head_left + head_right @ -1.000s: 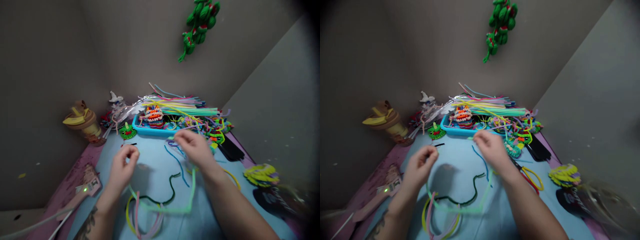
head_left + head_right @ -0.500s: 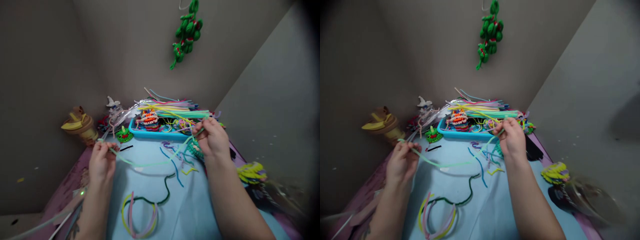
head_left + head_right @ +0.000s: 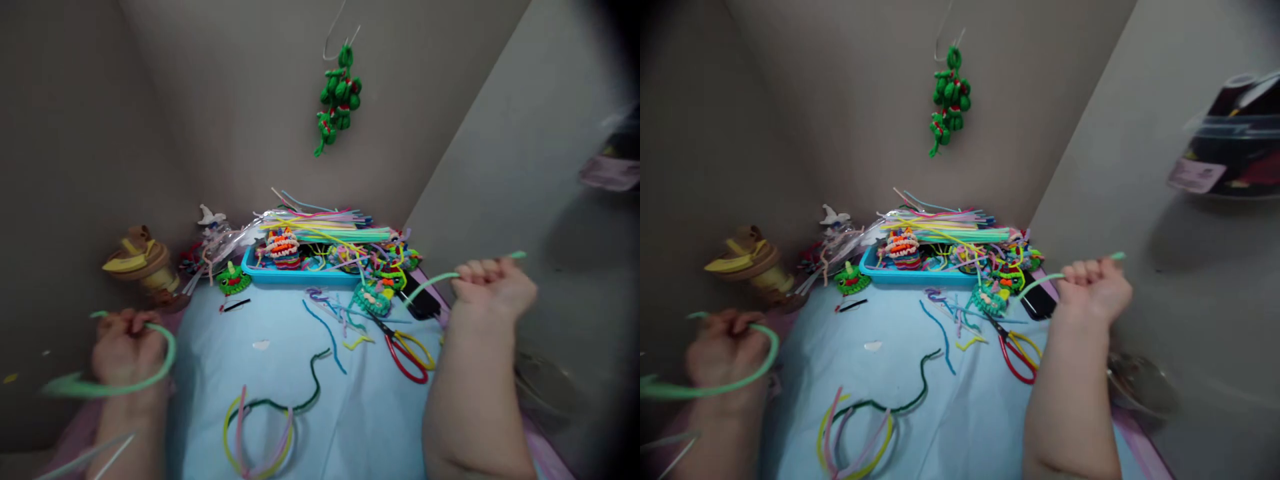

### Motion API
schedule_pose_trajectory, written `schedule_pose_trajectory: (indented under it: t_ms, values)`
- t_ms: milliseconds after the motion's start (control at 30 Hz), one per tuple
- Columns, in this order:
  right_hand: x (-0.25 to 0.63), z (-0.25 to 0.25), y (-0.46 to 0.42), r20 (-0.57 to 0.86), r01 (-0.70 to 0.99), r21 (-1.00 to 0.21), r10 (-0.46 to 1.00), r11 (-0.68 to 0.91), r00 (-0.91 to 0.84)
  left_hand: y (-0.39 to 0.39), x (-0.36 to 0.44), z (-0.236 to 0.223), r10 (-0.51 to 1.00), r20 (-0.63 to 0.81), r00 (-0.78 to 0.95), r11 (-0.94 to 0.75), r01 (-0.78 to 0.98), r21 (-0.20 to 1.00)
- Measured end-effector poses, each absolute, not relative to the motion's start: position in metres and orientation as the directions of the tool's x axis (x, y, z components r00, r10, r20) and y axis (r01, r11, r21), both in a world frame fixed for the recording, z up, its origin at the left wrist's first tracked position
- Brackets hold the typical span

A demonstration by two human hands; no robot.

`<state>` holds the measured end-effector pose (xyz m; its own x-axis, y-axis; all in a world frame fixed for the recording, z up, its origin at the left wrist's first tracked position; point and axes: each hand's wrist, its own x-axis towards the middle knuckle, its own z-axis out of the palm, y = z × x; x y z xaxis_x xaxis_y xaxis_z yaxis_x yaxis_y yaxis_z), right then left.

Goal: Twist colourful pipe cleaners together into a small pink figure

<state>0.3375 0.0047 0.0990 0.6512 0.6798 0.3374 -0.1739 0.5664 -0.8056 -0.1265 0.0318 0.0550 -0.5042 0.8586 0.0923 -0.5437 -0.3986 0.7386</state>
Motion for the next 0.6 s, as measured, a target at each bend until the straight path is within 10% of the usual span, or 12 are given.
schedule_pose_trajectory:
  t_ms: [233,400,500,600]
  values:
    - [0.25,0.09,0.025,0.35,-0.344,-0.769,0.806,0.538,0.477,0.036,-0.075,0.058,0.812,0.162,-0.561,-0.469,-0.462,0.752]
    - [0.203,0.07,0.032,0.418,0.189,-0.903,0.689,0.385,0.592,0.036,-0.073,0.069,0.731,0.236,-0.641,-0.558,-0.361,0.747]
    - [0.166,0.078,0.009,0.642,0.419,-0.733,0.749,0.535,0.167,0.031,-0.064,0.086,0.69,0.344,-0.638,-0.62,-0.275,0.734]
    - [0.121,0.085,-0.011,0.538,0.417,-0.649,0.772,0.636,-0.339,0.022,-0.046,0.102,0.662,0.393,-0.638,-0.682,-0.294,0.67]
